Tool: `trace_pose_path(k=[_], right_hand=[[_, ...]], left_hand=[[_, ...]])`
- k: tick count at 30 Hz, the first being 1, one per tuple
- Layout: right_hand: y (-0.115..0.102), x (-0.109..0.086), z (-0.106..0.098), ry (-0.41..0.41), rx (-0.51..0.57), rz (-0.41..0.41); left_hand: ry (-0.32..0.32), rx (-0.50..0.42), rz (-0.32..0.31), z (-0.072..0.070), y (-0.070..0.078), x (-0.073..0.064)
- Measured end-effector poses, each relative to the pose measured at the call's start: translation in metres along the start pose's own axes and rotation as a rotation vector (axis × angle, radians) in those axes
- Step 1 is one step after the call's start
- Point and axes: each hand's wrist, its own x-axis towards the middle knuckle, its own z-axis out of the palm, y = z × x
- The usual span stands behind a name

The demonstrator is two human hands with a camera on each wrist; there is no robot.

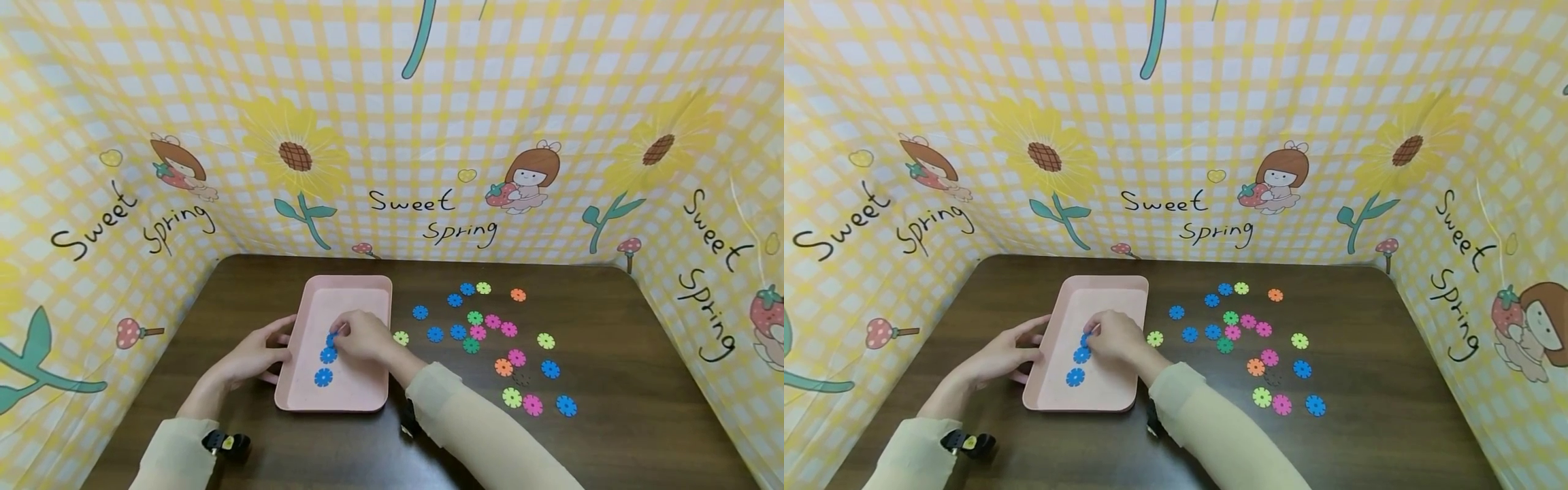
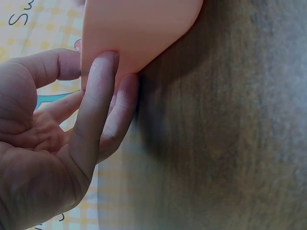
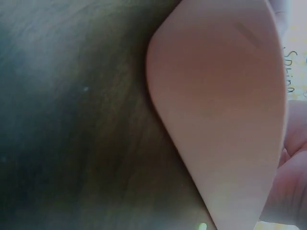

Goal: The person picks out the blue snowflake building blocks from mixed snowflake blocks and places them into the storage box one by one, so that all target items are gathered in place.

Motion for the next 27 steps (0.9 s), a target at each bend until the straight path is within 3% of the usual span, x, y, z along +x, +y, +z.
trace_pose_path(k=[11,20,27], right_hand=[[-0.003,-0.014,-0.019,0.022,-0.127,-0.053],[0.014,-0.034,-0.046,0.033,0.063,-0.134],[0.031,-0.048,-0.070,0.053,0.053,-0.132]], left_hand=[[0.009,0.002,-0.015,0.001,0.001,-0.003],[0.009,0.013,-0.014,0.001,0.002,-0.001],[0.010,0.016,-0.021,0.001,0.004,-0.002]])
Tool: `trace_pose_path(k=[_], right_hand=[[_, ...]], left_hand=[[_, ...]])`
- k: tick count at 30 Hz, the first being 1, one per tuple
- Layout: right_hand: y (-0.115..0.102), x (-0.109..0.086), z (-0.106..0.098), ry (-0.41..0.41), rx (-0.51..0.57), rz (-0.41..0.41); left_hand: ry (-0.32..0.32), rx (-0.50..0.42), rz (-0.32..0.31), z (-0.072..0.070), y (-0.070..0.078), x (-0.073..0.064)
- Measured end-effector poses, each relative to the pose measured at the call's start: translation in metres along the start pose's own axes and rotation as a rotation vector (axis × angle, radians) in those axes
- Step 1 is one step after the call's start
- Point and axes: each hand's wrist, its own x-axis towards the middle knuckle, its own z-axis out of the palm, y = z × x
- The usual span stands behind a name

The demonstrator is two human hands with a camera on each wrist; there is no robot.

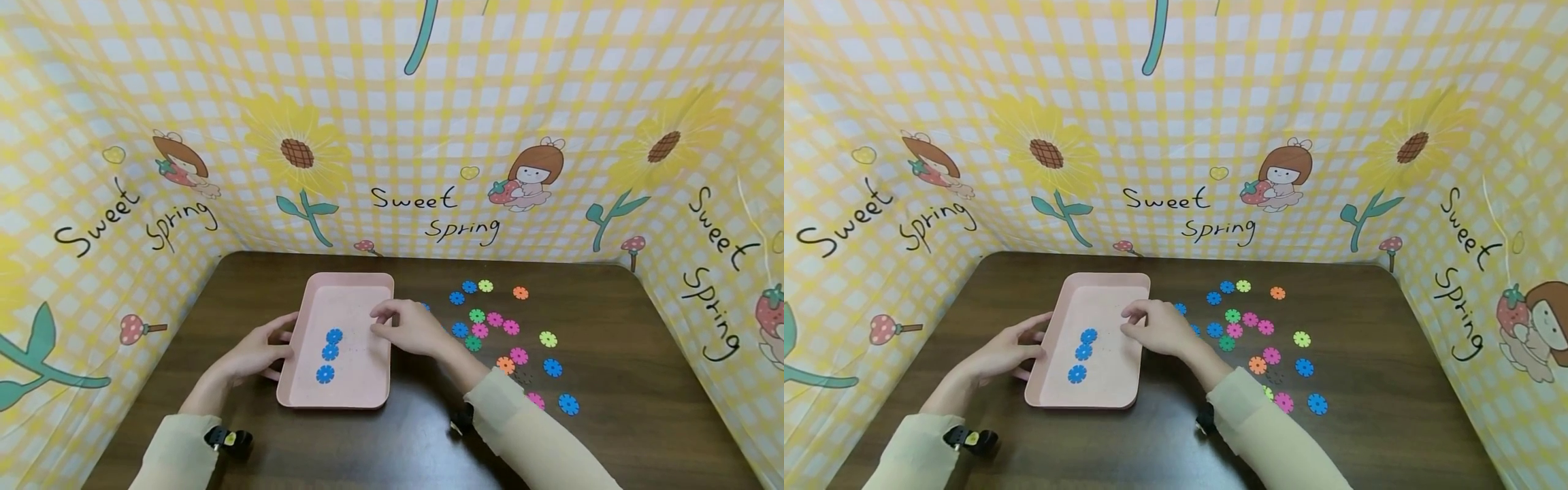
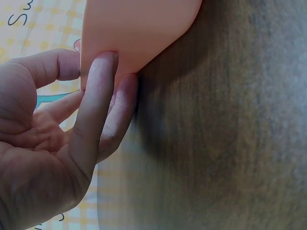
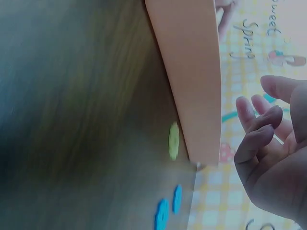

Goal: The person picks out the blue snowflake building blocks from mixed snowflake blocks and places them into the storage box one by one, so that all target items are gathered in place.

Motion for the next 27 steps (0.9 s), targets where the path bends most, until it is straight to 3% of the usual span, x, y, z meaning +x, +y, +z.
trace_pose_path(k=[15,27], right_hand=[[0.051,-0.027,-0.040,0.056,-0.124,0.092],[0.081,-0.043,-0.052,0.052,-0.232,0.198]], left_hand=[[0.000,0.007,0.004,0.000,-0.001,0.001],[0.001,0.015,0.007,0.000,0.000,0.000]])
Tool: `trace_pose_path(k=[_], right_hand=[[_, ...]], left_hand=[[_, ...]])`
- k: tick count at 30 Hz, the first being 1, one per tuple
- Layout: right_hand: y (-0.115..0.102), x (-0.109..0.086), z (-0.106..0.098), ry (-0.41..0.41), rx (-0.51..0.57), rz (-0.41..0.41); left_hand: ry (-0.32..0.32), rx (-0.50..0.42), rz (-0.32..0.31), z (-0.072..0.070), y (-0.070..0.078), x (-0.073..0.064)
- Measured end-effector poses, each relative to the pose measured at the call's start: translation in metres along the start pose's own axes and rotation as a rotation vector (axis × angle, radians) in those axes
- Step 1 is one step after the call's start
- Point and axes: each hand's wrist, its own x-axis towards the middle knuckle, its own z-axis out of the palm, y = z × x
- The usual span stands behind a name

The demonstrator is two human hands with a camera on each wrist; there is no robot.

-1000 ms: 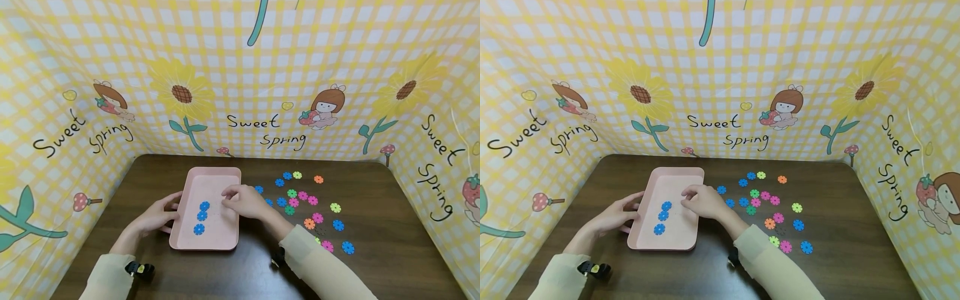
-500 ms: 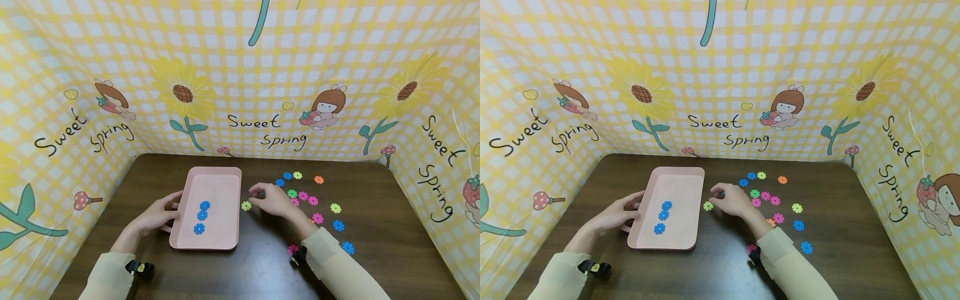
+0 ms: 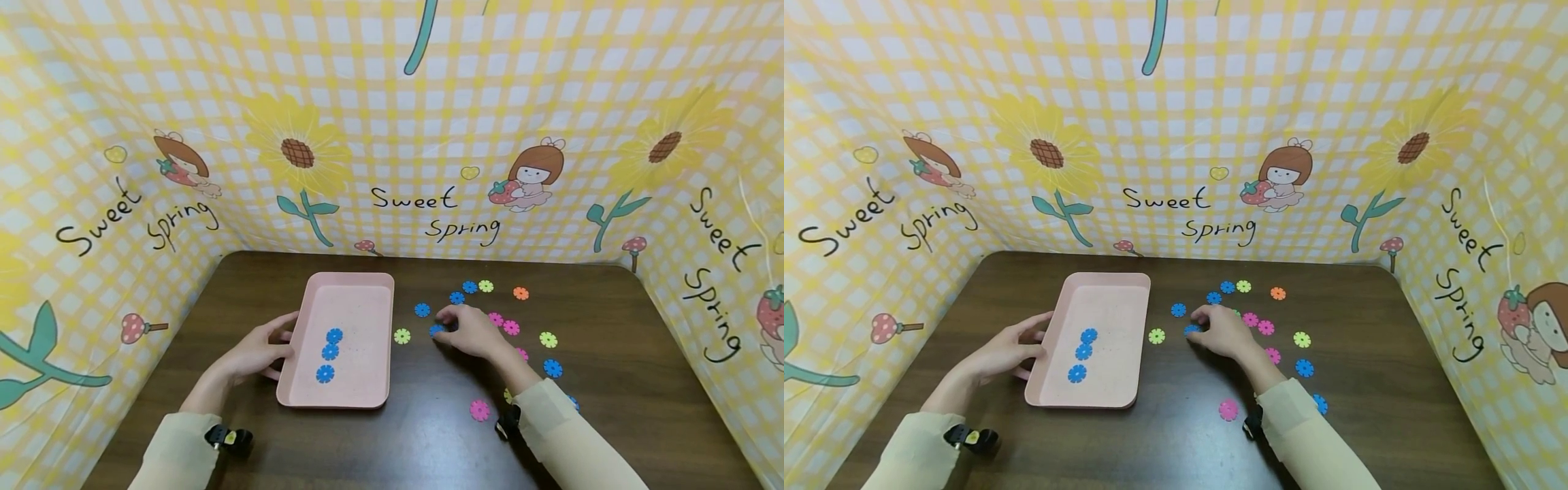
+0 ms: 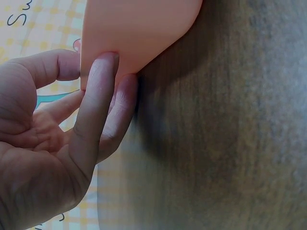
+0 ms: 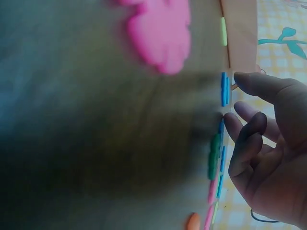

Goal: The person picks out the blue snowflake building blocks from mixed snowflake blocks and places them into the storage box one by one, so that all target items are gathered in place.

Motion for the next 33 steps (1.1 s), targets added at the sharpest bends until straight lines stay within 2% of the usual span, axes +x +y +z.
trace_pose_path(k=[6,15,21,25,33], right_hand=[[0.002,0.001,0.001,-0.014,-0.092,-0.006],[-0.001,0.003,0.002,-0.037,-0.092,-0.002],[-0.002,0.005,0.002,-0.049,-0.113,-0.032],[-0.003,0.004,0.003,-0.039,-0.095,-0.054],[-0.008,0.003,0.002,-0.042,0.014,-0.068]], left_hand=[[-0.001,0.001,0.010,0.000,-0.001,-0.001],[-0.006,-0.005,0.021,0.002,-0.004,-0.001],[-0.002,-0.001,0.018,0.001,-0.003,-0.002],[0.002,-0.001,0.013,0.001,-0.001,-0.002],[0.010,0.003,0.008,0.000,-0.001,0.000]])
